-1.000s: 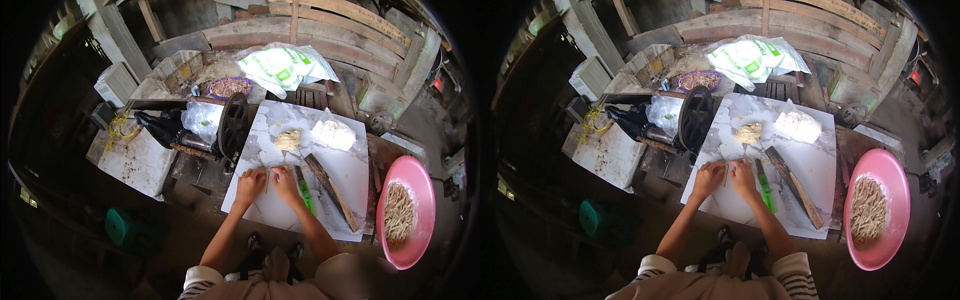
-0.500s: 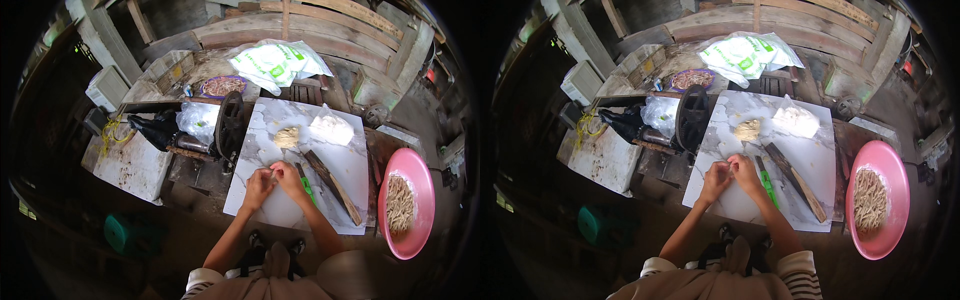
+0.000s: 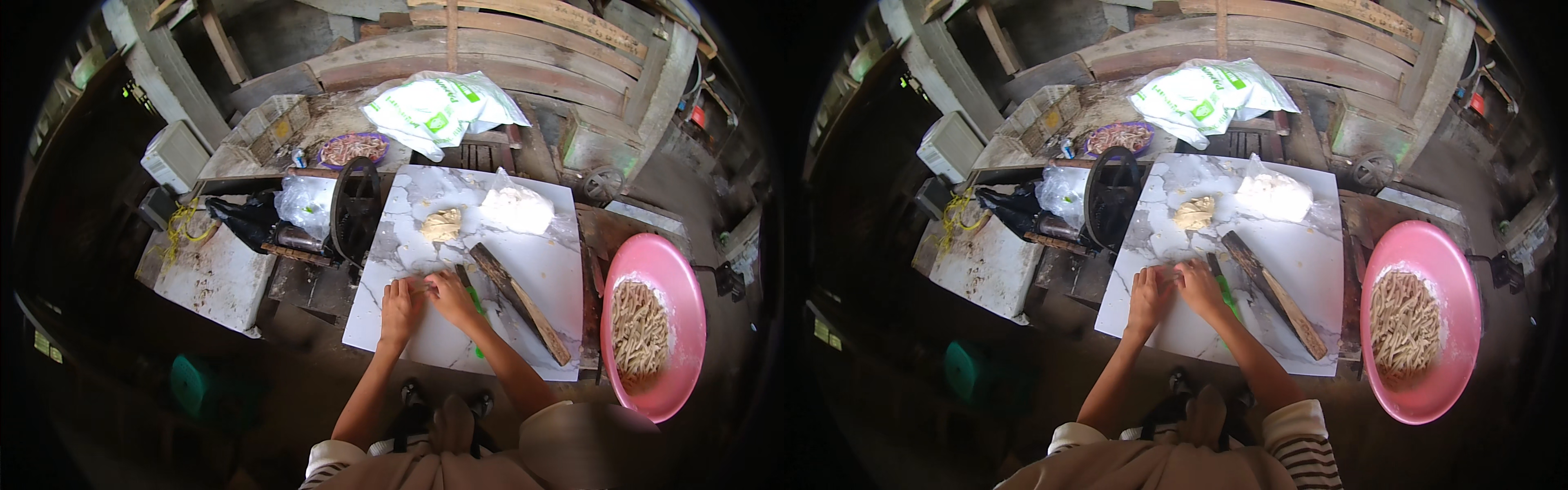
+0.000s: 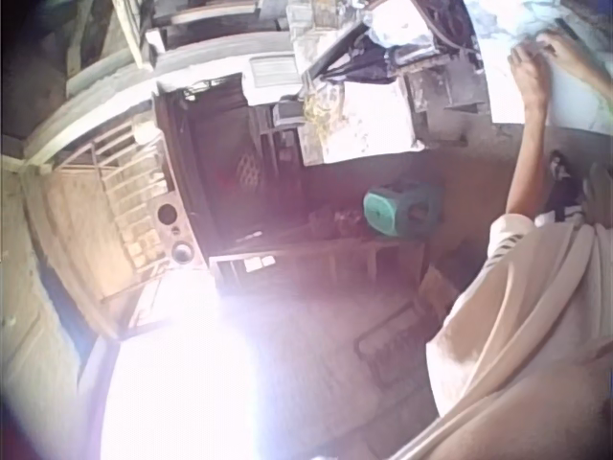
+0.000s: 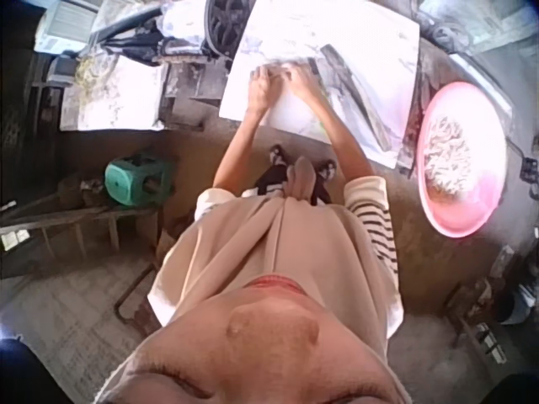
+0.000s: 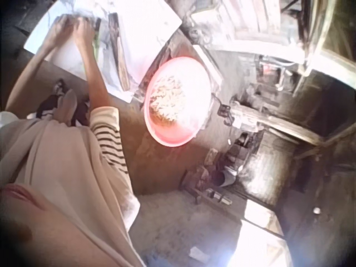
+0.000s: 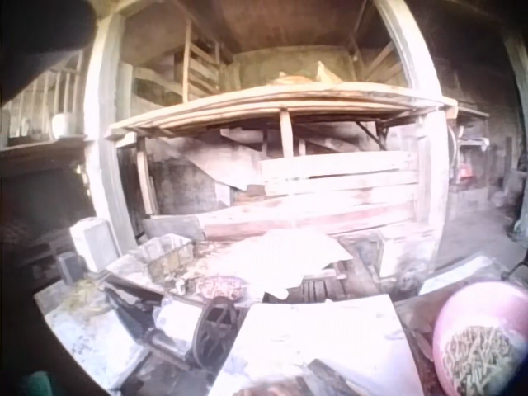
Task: The person kneads a piece of dough on a floured table, rolls it flat with a wooden rolling pin, and then cuts it into thin strips using a knife. The cut noodles are placed into a pink bowl.
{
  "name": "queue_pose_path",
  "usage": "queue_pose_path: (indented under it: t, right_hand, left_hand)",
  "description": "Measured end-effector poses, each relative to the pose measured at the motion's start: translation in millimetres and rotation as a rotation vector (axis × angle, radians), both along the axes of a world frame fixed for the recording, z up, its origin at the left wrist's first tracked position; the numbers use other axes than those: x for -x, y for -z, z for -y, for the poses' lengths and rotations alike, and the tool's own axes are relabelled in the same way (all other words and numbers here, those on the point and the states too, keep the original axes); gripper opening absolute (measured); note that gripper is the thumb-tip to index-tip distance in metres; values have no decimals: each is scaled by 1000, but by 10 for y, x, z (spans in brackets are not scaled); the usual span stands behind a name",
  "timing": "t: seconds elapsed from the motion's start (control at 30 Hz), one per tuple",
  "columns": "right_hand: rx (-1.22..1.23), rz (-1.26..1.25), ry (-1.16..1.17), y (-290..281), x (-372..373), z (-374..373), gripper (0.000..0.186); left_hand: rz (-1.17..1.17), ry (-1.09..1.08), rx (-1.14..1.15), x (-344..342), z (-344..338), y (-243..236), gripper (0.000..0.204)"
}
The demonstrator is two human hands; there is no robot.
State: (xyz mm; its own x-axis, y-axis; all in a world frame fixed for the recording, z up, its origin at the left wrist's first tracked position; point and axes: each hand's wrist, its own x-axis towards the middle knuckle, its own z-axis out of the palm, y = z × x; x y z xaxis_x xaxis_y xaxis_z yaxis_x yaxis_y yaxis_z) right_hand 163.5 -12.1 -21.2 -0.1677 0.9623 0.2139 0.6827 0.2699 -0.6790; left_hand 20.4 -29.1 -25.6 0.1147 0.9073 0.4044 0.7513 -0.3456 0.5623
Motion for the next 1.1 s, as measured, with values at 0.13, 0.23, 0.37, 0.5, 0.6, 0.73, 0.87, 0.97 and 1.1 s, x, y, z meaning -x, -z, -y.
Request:
queue_pose_path:
  t: [0.13, 0.23, 0.37, 0.5, 0.6, 0.73, 0.87, 0.97, 1.1]
  right_hand:
    - [-136, 112, -17, 16, 48, -8, 17]
    - [-127, 93, -36, -28, 42, -2, 14]
    - [-114, 43, -56, -311, -103, 123, 13]
    - [-89, -92, 24, -857, -477, 331, 13]
    - [-114, -168, 99, -1332, -973, 594, 16]
    - [-211, -149, 241, -1745, -1722, 1091, 11]
    - [-204, -80, 486, -1937, -2438, 1712, 12]
    - [-160, -85, 652, -1840, -2997, 2198, 13]
    - [-37, -94, 794, -1576, -3511, 2756, 13]
  left_hand:
    - [38, 16, 29, 157, 40, 49, 29]
    - [72, 28, 27, 182, 40, 42, 22]
    - [313, 117, 251, 100, 63, -97, 18]
    - [624, 317, 341, -293, 68, -383, 19]
    - [777, 557, 387, -756, 91, -707, 22]
    - [630, 891, 374, -1439, 181, -1113, 26]
    - [465, 1107, 301, -2218, 373, -1448, 24]
    - [307, 1191, 249, -2861, 563, -1513, 26]
    - [-26, 1344, 89, -3575, 843, -1531, 18]
